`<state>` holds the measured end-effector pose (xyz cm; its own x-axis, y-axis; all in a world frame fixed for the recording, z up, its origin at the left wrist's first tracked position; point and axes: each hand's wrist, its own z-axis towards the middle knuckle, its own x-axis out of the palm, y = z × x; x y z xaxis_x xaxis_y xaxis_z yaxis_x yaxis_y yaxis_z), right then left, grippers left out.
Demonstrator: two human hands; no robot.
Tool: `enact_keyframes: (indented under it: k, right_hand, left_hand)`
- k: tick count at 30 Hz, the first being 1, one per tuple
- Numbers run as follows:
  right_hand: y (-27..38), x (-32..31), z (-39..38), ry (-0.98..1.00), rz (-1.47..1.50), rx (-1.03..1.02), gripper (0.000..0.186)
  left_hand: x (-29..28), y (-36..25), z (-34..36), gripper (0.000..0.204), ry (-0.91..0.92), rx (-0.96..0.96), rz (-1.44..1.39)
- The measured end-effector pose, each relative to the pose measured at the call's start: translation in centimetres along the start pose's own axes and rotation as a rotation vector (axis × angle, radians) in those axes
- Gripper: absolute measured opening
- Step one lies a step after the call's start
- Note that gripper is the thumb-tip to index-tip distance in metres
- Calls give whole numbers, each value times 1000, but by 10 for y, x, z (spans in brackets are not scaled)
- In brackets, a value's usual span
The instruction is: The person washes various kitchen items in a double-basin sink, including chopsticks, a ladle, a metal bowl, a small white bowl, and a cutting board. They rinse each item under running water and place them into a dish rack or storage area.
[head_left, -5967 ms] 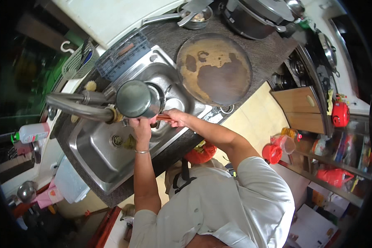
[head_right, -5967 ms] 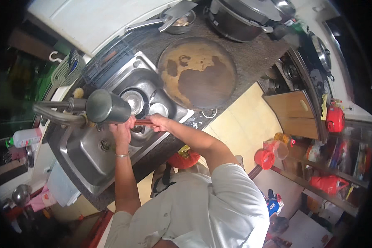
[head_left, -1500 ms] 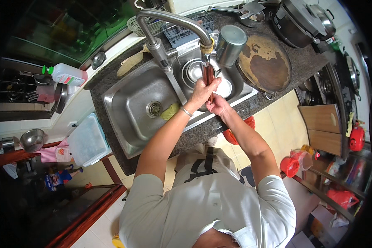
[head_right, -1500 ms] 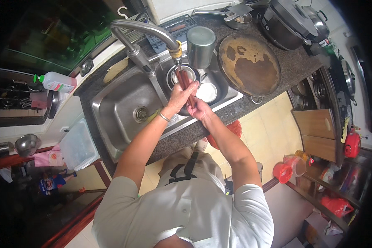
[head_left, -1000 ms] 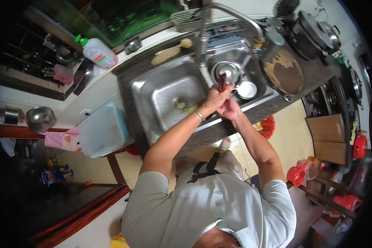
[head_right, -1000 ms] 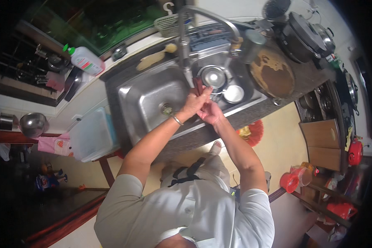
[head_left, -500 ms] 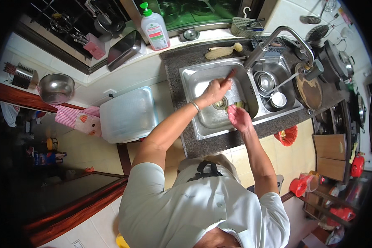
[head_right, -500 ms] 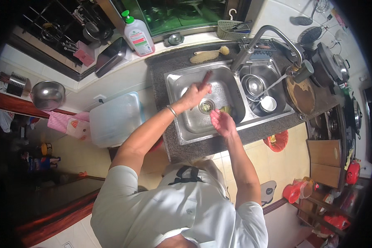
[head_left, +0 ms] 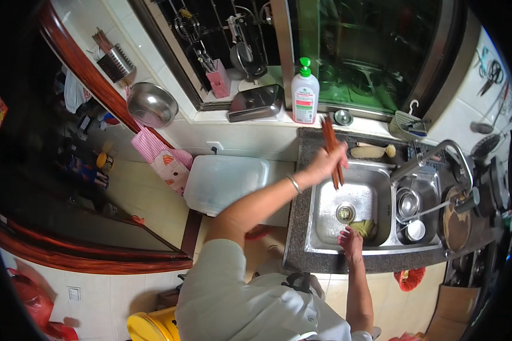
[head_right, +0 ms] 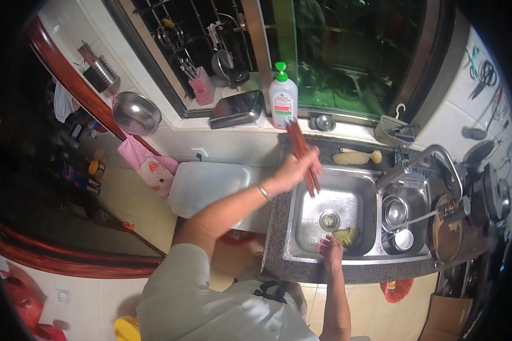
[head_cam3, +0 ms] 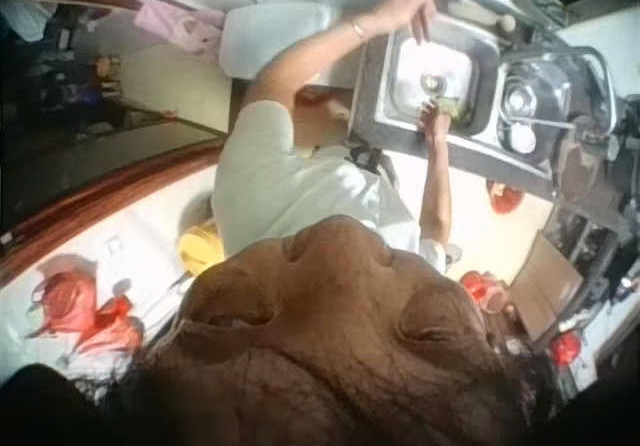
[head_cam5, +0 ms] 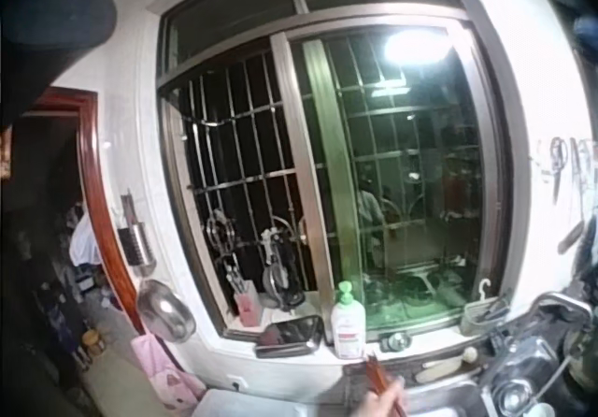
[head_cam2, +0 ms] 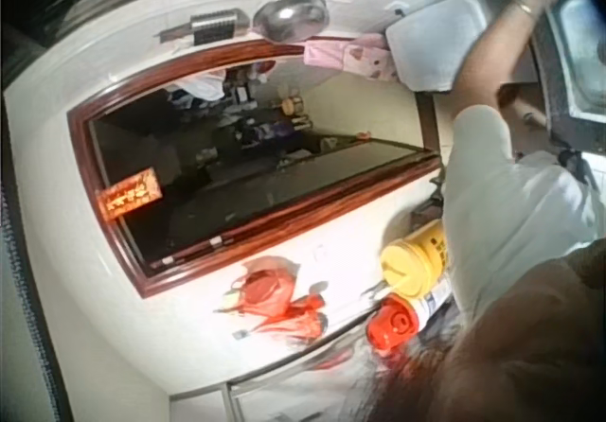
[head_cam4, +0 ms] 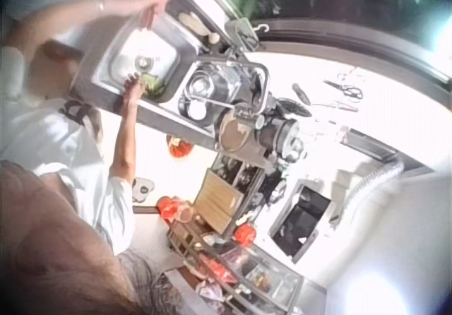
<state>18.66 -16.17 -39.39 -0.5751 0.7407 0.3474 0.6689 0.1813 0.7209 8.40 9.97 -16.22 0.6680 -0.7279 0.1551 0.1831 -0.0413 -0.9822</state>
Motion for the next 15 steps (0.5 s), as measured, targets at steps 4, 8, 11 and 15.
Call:
enact_keyframes:
  k: [4, 8, 11, 15]
  right_hand:
    - [-11, 9, 1, 10, -288, -48, 33]
    - [-28, 19, 3, -114, -387, -155, 28]
    - [-51, 40, 7, -175, -378, -204, 26]
    - [-75, 79, 20, -217, -485, -251, 25]
  left_hand:
    - [-121, -134, 7, 44, -131, 286, 184]
    - [-253, -270, -6, 42, -371, 519, 388]
    - [-363, -370, -36, 36, -300, 764, 361]
    - [-467, -484, -90, 25, -548, 833, 296]
